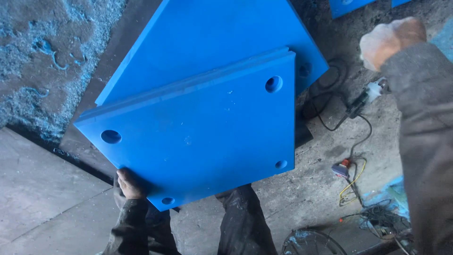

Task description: Picking up large blue plastic panels from the floor and stacking them onto a wooden pallet.

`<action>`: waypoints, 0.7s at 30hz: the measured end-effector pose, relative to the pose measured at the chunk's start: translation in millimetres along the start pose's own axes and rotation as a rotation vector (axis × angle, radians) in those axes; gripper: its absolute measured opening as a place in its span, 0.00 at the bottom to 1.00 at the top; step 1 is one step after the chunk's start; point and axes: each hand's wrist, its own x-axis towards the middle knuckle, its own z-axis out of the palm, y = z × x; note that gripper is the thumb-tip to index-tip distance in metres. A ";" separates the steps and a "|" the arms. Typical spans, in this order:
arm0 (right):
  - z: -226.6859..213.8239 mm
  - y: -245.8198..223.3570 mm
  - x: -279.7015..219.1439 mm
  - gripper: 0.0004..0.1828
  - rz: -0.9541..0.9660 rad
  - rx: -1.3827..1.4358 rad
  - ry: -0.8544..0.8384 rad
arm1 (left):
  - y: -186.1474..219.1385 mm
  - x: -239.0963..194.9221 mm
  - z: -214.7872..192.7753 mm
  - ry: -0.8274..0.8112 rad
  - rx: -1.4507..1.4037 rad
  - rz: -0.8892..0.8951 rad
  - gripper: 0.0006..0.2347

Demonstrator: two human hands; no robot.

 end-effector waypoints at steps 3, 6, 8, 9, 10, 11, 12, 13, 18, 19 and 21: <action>-168.9 13.5 -98.3 0.23 0.172 0.843 -0.184 | 22.4 -7.7 10.8 0.030 0.139 -0.041 0.39; -78.6 -45.4 -79.6 0.25 -0.102 1.367 0.441 | 31.7 -9.8 17.0 0.032 0.119 -0.030 0.39; -78.4 -90.9 -94.8 0.27 0.028 1.574 0.337 | 33.1 -8.6 16.7 0.002 0.139 -0.018 0.39; -80.0 -114.2 -100.5 0.30 0.160 1.773 0.223 | 33.2 -8.9 14.9 -0.024 0.157 -0.006 0.40; -54.2 -146.9 -107.6 0.30 0.140 1.767 0.224 | 16.1 -7.7 9.2 -0.007 0.153 -0.011 0.40; -27.6 -179.4 -114.3 0.34 0.212 1.823 0.074 | -1.5 -6.4 3.3 0.058 0.203 -0.049 0.38; 0.8 -212.6 -124.5 0.39 0.294 1.870 -0.082 | -19.3 -5.8 -3.1 0.118 0.255 -0.090 0.37; 6.6 -227.6 -134.4 0.39 0.281 1.864 -0.085 | -16.7 -7.2 1.7 0.129 0.253 -0.097 0.37; 12.0 -290.4 -121.0 0.52 0.193 2.583 -0.031 | -30.0 -5.6 -4.1 -0.023 0.420 0.060 0.29; 11.4 -289.2 -119.5 0.52 0.150 2.566 -0.069 | -19.4 -19.0 0.6 0.014 0.422 0.030 0.29; 4.4 -294.0 -113.0 0.53 0.192 2.795 0.013 | 10.1 -6.6 12.1 -0.091 0.362 0.093 0.28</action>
